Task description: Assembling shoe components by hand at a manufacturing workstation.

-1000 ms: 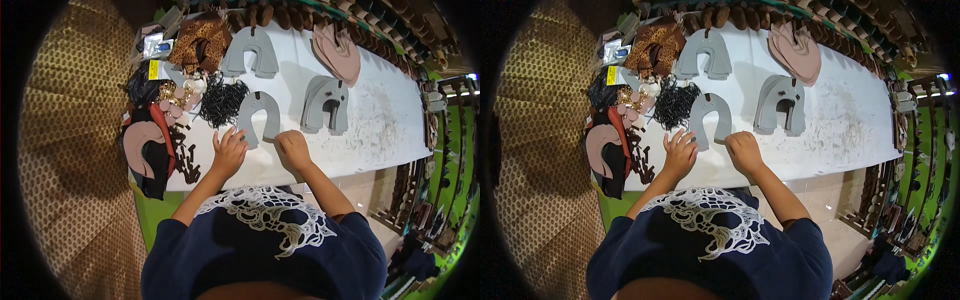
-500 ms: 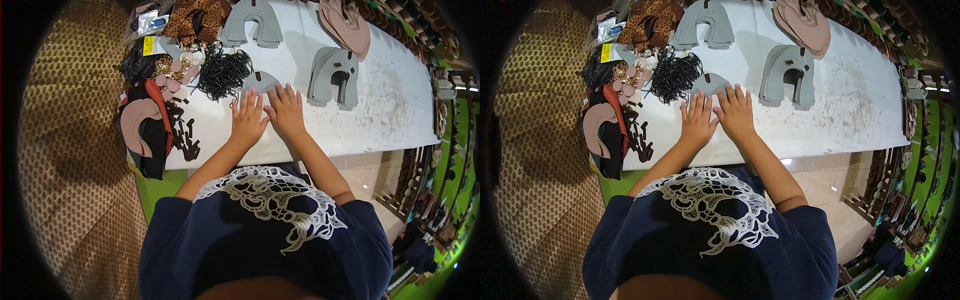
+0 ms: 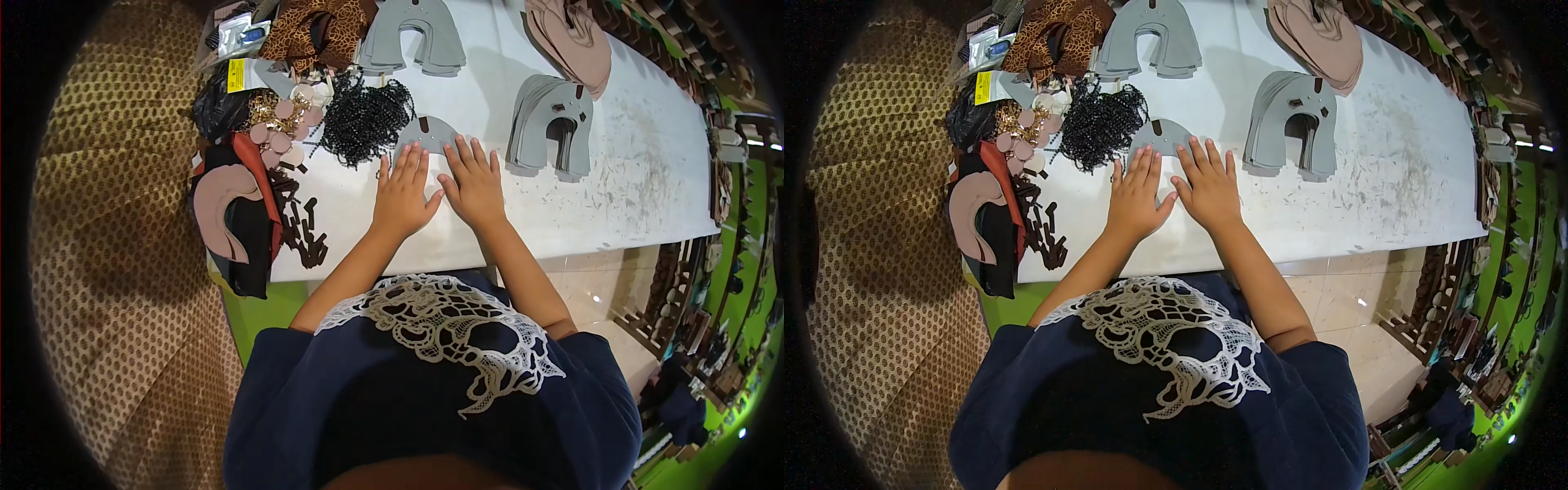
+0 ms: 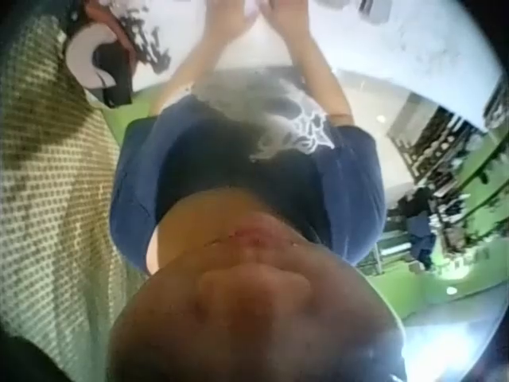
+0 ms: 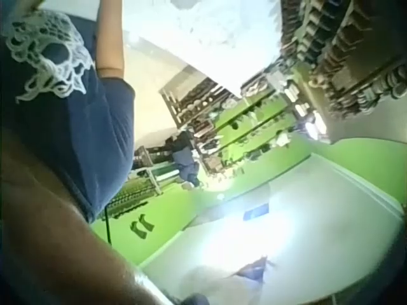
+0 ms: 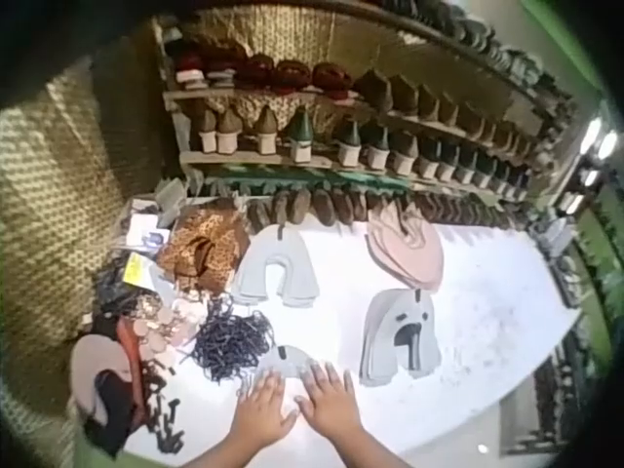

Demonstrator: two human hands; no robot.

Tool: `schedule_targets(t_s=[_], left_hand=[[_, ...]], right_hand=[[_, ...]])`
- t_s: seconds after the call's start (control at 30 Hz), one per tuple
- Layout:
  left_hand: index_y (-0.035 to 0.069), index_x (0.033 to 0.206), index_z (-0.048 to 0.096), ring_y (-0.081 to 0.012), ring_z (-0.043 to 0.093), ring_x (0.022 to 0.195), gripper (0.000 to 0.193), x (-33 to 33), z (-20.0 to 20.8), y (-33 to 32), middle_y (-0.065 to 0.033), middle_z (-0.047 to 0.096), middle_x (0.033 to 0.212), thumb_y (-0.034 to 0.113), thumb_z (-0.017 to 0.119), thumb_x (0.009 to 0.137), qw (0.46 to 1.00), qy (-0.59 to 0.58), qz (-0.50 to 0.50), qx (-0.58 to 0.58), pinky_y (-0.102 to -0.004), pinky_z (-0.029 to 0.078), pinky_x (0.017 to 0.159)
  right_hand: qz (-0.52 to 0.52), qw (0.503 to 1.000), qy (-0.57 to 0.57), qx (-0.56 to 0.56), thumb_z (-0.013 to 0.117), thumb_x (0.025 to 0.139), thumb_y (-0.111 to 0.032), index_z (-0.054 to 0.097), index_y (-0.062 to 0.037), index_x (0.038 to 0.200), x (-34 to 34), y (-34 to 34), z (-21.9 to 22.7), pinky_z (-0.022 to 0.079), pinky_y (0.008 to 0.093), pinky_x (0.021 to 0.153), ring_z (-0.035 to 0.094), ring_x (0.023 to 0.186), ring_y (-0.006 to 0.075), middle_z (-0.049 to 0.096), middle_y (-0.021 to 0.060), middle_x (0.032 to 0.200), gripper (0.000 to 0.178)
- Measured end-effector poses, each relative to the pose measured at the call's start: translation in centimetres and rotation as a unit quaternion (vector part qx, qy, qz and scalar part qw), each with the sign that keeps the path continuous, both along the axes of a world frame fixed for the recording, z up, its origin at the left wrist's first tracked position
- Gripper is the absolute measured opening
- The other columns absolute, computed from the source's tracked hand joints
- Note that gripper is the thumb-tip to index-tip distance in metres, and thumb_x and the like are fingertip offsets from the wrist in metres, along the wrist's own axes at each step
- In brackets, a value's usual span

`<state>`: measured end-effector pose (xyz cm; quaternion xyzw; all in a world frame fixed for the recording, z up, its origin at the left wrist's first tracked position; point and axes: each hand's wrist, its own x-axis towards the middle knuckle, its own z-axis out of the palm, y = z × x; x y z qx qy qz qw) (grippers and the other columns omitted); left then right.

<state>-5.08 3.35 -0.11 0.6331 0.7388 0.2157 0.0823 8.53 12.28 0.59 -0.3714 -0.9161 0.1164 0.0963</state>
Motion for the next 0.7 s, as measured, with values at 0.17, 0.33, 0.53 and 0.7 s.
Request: schedule_targets(t_s=[0.17,0.33,0.53,0.7], left_hand=[[0.0,0.135,0.036,-0.0306,0.032,0.132,0.07,0.1,0.2,-0.2,-0.0188,0.035,0.141,0.038,0.057,0.08,1.0,0.005,0.001,0.003,-0.0538,0.01,0.108],[0.001,0.135,0.036,-0.0264,0.027,0.134,0.069,0.1,0.3,-0.3,-0.0161,0.032,0.142,0.041,0.054,0.082,1.0,0.024,0.002,-0.012,-0.0535,0.009,0.109],[0.008,0.115,0.058,-0.0245,0.03,0.133,0.039,0.0,0.9,-1.0,-0.0071,0.048,0.13,0.033,0.055,0.085,0.998,-0.022,-0.024,0.045,-0.0609,0.01,0.105],[0.014,0.101,0.064,-0.0246,0.033,0.131,0.023,-1.2,3.1,-5.4,-0.0041,0.05,0.127,0.027,0.058,0.083,0.997,-0.038,-0.024,0.066,-0.0669,0.009,0.101]], right_hand=[[0.001,1.0,-0.01,-0.003,0.049,0.088,-0.037,0.041,-0.0169,0.135,0.0,-0.1,0.2,0.018,0.0529,0.106,0.03,0.132,0.0302,0.036,0.0087,0.142,0.052],[0.006,1.0,-0.014,0.008,0.048,0.089,-0.037,0.04,-0.0177,0.136,0.0,-0.1,0.1,0.017,0.0537,0.106,0.03,0.132,0.0308,0.034,0.0088,0.143,0.052],[0.009,1.0,-0.007,0.027,0.048,0.089,-0.036,0.043,-0.0168,0.134,-0.1,0.1,0.0,0.016,0.0544,0.106,0.03,0.132,0.0315,0.036,0.0088,0.142,0.05],[0.007,1.0,0.016,-0.008,0.051,0.088,-0.035,0.053,-0.0136,0.125,-0.6,0.4,1.2,0.018,0.0606,0.103,0.037,0.128,0.0313,0.045,0.0104,0.135,0.043]])
